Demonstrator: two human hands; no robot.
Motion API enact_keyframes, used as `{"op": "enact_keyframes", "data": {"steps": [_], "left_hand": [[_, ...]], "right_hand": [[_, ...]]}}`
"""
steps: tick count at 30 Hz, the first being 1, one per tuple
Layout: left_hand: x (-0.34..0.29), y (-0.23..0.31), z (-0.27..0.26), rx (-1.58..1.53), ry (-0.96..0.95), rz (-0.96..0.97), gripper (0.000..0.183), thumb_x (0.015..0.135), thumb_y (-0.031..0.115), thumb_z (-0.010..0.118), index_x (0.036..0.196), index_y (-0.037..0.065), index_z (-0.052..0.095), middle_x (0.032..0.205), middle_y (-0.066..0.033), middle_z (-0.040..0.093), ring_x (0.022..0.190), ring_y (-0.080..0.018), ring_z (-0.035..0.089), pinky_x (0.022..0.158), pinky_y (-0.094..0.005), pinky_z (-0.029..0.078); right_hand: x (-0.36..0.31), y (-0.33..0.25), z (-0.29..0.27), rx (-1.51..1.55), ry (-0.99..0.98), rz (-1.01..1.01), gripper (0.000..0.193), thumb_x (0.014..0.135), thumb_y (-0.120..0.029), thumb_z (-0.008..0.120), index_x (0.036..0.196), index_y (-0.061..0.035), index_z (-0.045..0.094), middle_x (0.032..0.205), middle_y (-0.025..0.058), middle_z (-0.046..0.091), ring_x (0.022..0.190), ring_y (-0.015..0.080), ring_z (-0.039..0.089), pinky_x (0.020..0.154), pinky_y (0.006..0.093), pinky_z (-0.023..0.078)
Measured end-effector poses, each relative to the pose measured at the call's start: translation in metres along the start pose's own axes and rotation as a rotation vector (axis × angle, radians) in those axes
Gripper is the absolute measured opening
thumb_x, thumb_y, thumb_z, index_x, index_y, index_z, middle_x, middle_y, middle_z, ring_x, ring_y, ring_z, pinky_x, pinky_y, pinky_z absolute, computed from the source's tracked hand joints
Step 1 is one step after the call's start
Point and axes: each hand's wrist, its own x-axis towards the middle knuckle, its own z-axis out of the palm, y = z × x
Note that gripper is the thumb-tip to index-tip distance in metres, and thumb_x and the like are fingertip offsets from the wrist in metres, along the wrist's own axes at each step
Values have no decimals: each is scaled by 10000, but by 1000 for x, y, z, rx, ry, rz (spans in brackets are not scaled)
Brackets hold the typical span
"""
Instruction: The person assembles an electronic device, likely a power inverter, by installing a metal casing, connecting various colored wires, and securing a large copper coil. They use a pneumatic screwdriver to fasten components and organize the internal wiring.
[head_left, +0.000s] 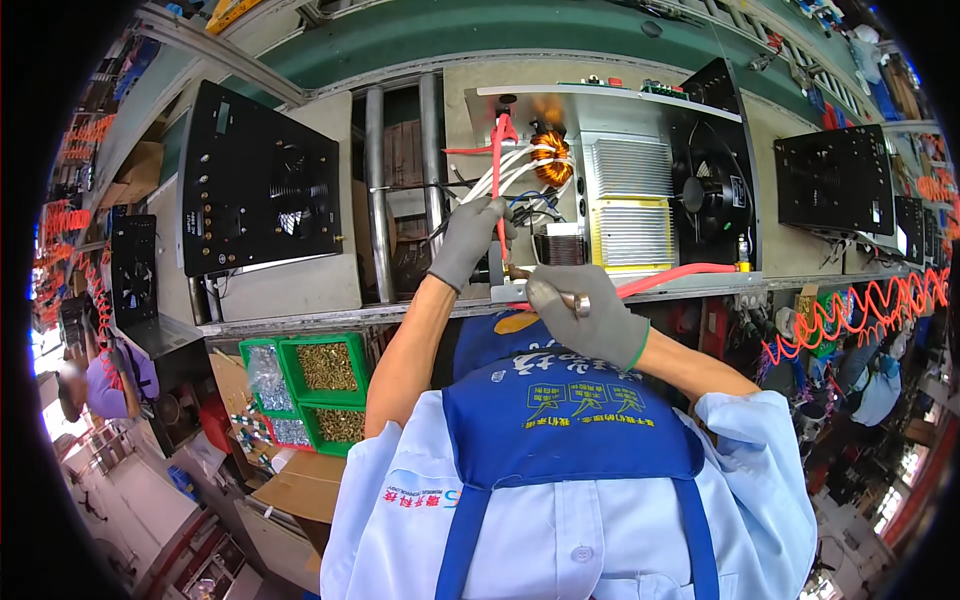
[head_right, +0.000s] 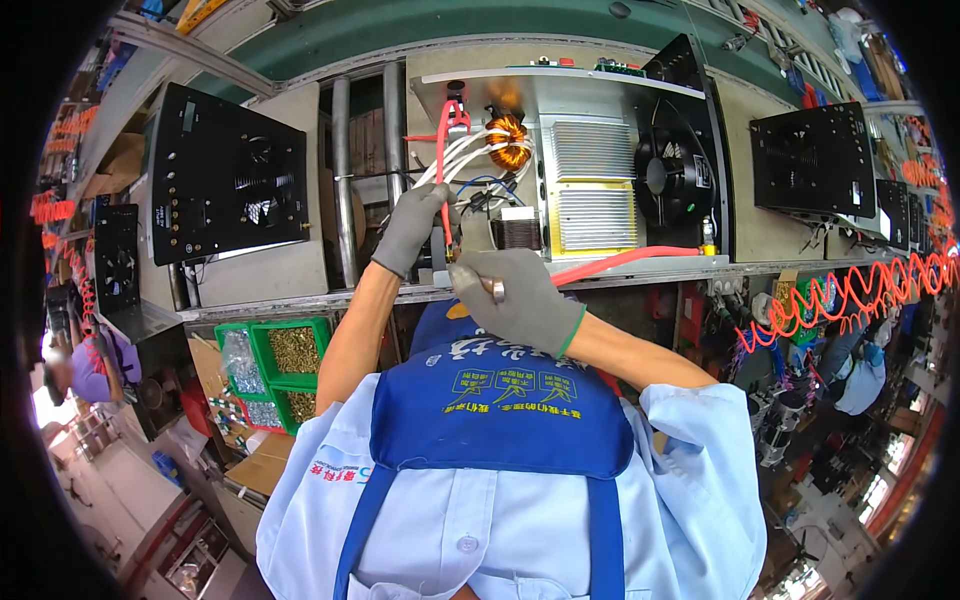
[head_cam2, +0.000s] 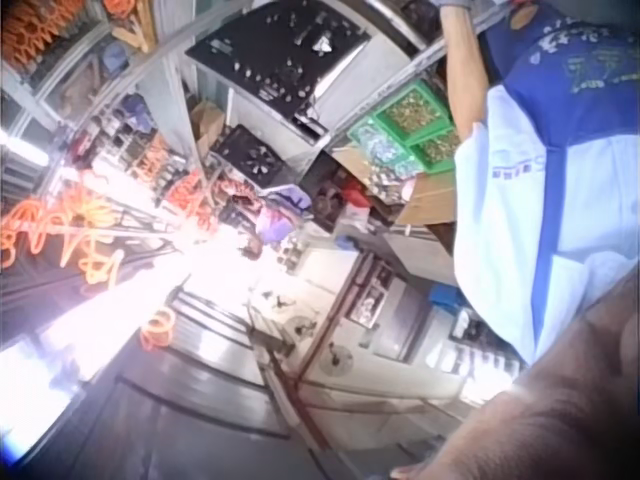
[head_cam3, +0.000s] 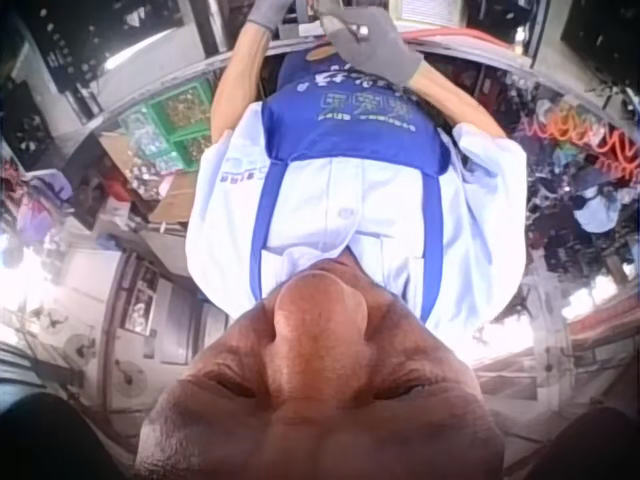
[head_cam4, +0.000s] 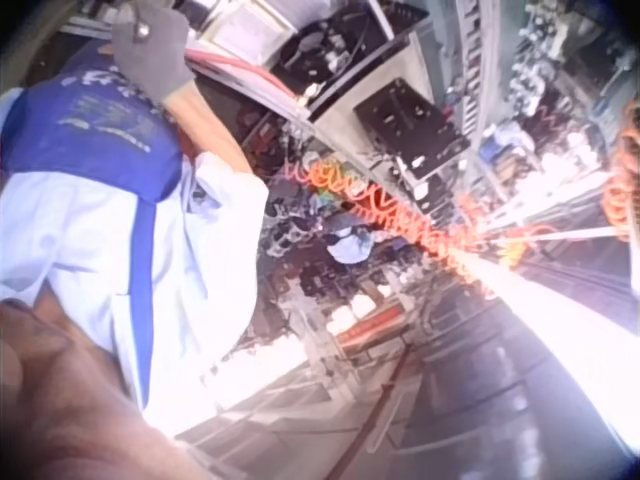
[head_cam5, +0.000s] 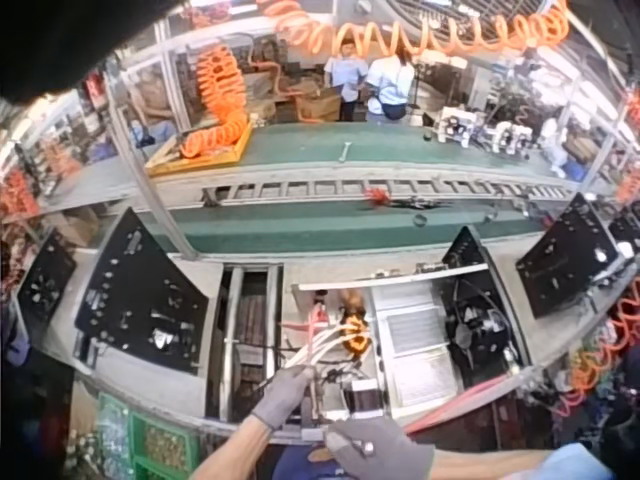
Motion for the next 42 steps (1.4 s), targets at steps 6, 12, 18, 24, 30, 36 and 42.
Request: {"op": "enact_keyframes", "data": {"steps": [6, 12, 18, 24, 30, 36, 42], "left_hand": [[6, -3, -2, 90, 5, 81, 341, 1040, 269, 520, 977, -42, 645, 763, -121, 672, 661, -188, 650, 614, -343, 540], [2, 3, -2, 127, -1, 85, 341, 1028, 264, 520, 960, -38, 665, 773, -107, 686, 667, -169, 640, 629, -320, 518], [-12, 1, 4, 313, 63, 211, 386, 1030, 281, 494, 936, -51, 668, 716, -102, 681, 621, -163, 623, 605, -342, 493], [-6, -1, 2, 484, 152, 254, 391, 1036, 269, 483, 878, -38, 665, 651, -124, 632, 588, -194, 624, 590, -364, 485], [-8, 5, 5, 448, 154, 210, 407, 1027, 295, 486, 867, -31, 669, 648, -155, 622, 598, -252, 633, 597, -407, 475], [-6, -1, 6, 422, 168, 293, 411, 1007, 306, 509, 843, -28, 684, 660, -178, 623, 614, -293, 630, 618, -428, 467], [-3, -6, 8, 483, 173, 268, 436, 1005, 344, 510, 859, -45, 642, 667, -164, 581, 611, -246, 566, 613, -410, 442]], "right_hand": [[41, 2, -8, -53, -89, 196, 422, 992, -354, 489, 796, -9, 632, 643, 185, 589, 555, 338, 586, 559, 431, 473], [105, 61, -5, -347, 233, 311, 428, 991, -381, 454, 853, -35, 666, 695, 185, 659, 692, 372, 664, 672, 456, 530], [115, 77, 29, 69, 501, 135, 368, 1021, -274, 438, 784, -34, 584, 628, 65, 543, 578, 187, 512, 568, 374, 420], [157, 112, 37, -2, 613, 353, 425, 1024, -325, 427, 845, 3, 630, 689, 128, 627, 633, 264, 602, 620, 433, 462], [182, 136, 31, -11, 493, 720, 550, 1002, -404, 425, 1012, 88, 672, 1033, 356, 667, 1032, 501, 647, 894, 535, 507], [187, 176, 36, -90, 415, 752, 559, 1026, -380, 408, 1049, 134, 626, 1064, 376, 652, 1053, 516, 636, 912, 527, 512], [189, 255, 45, -425, 199, 602, 484, 959, -325, 475, 1140, 92, 642, 1113, 352, 664, 1086, 479, 656, 939, 508, 529]]}}
